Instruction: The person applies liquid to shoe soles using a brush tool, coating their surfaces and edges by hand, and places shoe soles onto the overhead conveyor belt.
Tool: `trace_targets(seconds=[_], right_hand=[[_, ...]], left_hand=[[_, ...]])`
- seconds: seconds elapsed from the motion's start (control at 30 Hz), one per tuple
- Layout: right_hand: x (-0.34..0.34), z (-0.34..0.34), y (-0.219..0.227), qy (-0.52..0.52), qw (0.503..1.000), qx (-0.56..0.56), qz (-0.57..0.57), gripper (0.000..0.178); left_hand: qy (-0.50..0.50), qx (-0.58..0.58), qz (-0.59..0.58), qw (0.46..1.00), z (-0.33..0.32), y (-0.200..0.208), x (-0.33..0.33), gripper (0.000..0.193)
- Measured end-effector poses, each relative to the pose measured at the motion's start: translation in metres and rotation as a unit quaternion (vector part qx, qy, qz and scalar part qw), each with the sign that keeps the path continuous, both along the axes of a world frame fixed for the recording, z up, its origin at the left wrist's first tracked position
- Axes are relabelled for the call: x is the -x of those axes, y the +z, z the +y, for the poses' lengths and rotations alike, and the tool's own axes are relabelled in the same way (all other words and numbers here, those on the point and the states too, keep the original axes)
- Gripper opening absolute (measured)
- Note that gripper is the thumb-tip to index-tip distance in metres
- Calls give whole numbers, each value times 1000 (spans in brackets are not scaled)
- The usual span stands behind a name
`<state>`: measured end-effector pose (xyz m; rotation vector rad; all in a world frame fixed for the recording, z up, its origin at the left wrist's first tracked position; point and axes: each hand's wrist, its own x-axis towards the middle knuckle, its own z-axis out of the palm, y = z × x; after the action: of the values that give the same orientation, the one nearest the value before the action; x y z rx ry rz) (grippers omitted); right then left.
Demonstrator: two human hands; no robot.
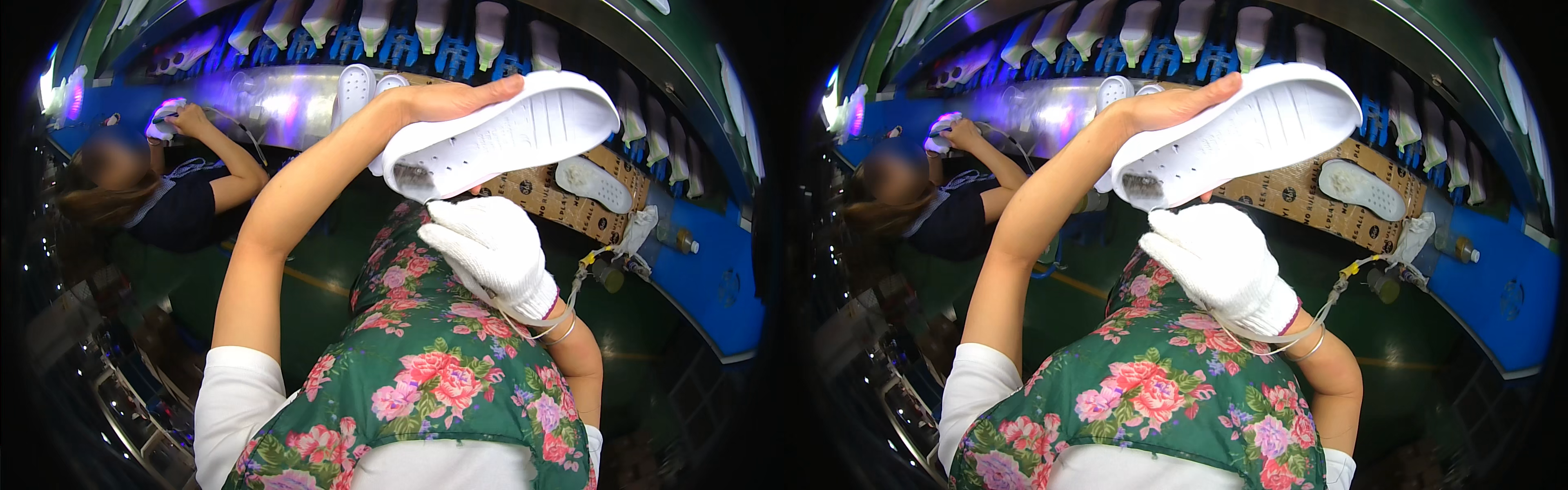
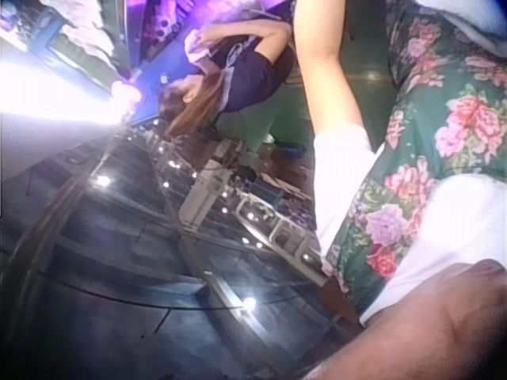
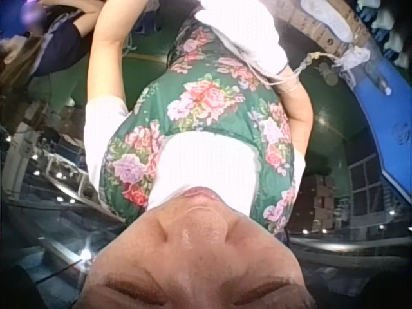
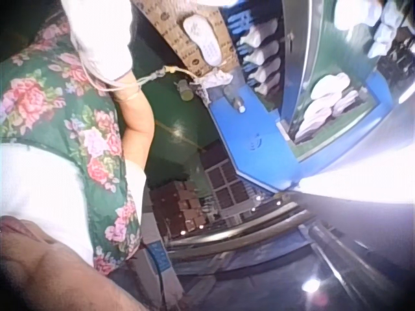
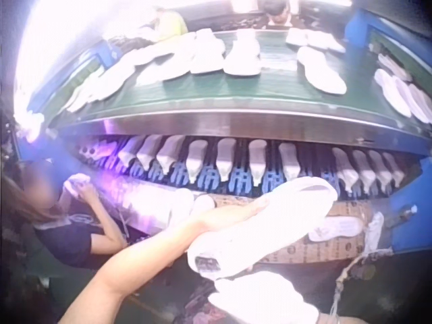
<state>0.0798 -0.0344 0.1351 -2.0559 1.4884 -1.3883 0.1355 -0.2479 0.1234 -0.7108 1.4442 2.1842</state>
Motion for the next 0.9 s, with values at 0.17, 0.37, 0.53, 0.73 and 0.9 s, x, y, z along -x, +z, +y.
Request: trace_targets(seconds=[0.17, 0.37, 0.53, 0.73, 0.9], right_hand=[[21, -4, 17, 34, 986, -72, -146, 33], [10, -7, 5, 9, 1000, -25, 6, 26], [20, -2, 11, -27, 985, -110, -130, 25], [25, -2, 9, -54, 987, -91, -121, 27], [9, 3, 10, -24, 998, -46, -34, 33]], left_hand=[[-120, 165, -12, 979, 4, 26, 5, 108], [-179, 257, -29, 949, -6, 1, 15, 113], [-191, 236, -3, 953, -6, -2, 13, 112], [-250, 280, -7, 927, -13, 17, 20, 106], [-182, 300, 28, 936, -10, 7, 17, 106]])
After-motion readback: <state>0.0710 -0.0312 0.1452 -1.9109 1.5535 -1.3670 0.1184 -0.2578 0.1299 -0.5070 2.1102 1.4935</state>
